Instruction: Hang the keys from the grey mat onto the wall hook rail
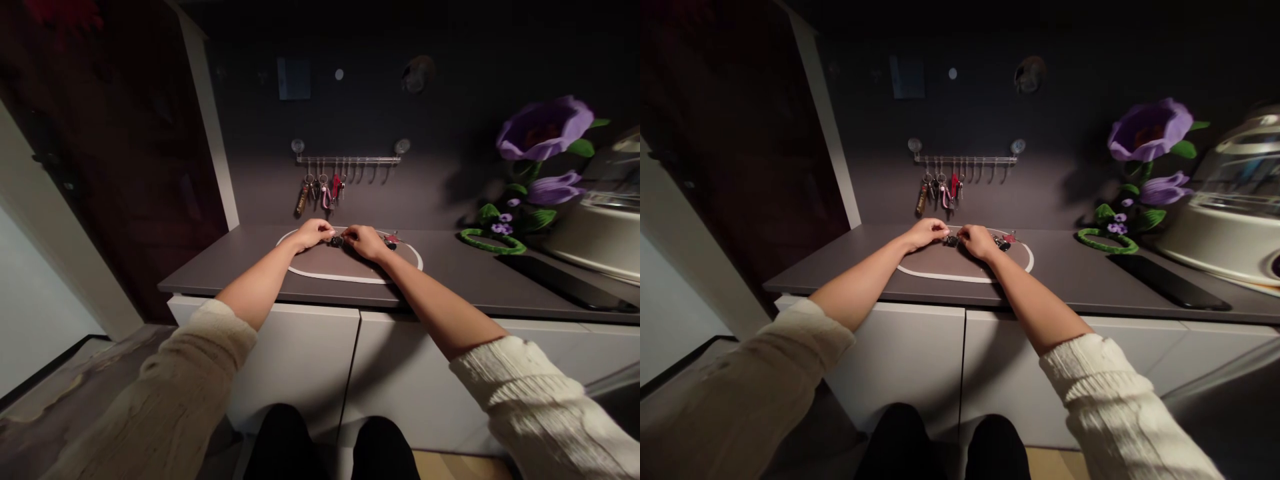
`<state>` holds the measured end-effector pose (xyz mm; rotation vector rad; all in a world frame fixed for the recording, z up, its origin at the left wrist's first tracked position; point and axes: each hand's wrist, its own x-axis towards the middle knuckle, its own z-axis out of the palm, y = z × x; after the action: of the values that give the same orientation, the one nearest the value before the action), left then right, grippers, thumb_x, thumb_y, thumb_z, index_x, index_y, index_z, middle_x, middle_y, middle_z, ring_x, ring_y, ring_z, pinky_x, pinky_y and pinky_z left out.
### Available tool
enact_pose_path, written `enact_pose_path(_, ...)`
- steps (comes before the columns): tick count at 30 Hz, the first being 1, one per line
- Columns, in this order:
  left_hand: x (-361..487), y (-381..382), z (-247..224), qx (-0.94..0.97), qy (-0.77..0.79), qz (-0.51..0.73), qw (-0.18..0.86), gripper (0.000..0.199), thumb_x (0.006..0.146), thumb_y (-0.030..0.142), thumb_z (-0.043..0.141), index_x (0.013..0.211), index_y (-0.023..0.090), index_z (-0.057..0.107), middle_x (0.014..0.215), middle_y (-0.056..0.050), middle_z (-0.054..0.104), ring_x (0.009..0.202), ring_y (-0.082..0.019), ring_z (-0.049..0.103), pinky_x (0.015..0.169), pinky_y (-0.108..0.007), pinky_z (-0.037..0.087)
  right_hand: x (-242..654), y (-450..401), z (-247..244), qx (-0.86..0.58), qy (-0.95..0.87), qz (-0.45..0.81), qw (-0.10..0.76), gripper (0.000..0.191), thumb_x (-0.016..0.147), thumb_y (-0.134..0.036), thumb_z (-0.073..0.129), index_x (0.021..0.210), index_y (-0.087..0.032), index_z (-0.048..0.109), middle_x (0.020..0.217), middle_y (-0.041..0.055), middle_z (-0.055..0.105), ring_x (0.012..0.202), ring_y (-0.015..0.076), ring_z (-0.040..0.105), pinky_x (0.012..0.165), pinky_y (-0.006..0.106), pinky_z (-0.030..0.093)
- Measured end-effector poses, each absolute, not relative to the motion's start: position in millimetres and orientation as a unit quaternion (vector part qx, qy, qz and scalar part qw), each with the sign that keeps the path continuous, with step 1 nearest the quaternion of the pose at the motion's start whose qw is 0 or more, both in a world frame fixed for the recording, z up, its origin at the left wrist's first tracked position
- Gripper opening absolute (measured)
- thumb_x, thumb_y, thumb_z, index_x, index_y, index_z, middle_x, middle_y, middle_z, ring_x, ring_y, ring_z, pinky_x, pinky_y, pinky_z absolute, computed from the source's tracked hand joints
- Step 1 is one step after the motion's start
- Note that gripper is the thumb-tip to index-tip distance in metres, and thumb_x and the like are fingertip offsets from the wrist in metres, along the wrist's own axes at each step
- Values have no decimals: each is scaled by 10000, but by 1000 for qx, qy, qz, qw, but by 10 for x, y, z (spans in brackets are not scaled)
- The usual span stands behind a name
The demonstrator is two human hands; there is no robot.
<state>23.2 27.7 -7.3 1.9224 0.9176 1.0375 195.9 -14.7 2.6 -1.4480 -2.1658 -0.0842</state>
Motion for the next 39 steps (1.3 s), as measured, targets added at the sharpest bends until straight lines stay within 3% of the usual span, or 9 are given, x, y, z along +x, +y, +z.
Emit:
enact_pose_path(16,278,225,-33,636,322,447,540,117,714,163,630,733,92,539,631,13,576,567,-47,537,731,-274,461,1933,-227,93,-516,-784,66,338,250,778,-294,504,934,-159,645,893,42,662,771,128,563,723,229,398)
enact_pose_path(22,290,200,-28,627,317,446,554,108,716,146,626,731,94,532,632,16,578,584,-44,551,753,-274,467,1942,-201,69,-500,-793,62,342,284,788,-364,478,884,-157,648,813,29,655,708,122,540,668,223,380)
enact_pose_path(39,290,201,-43,624,301,441,571,120,715,161,628,763,100,536,683,6,587,641,-54,577,808,-306,472,1989,-136,47,-465,-788,87,394,276,779,-344,465,833,-138,639,770,31,637,688,115,521,661,215,384)
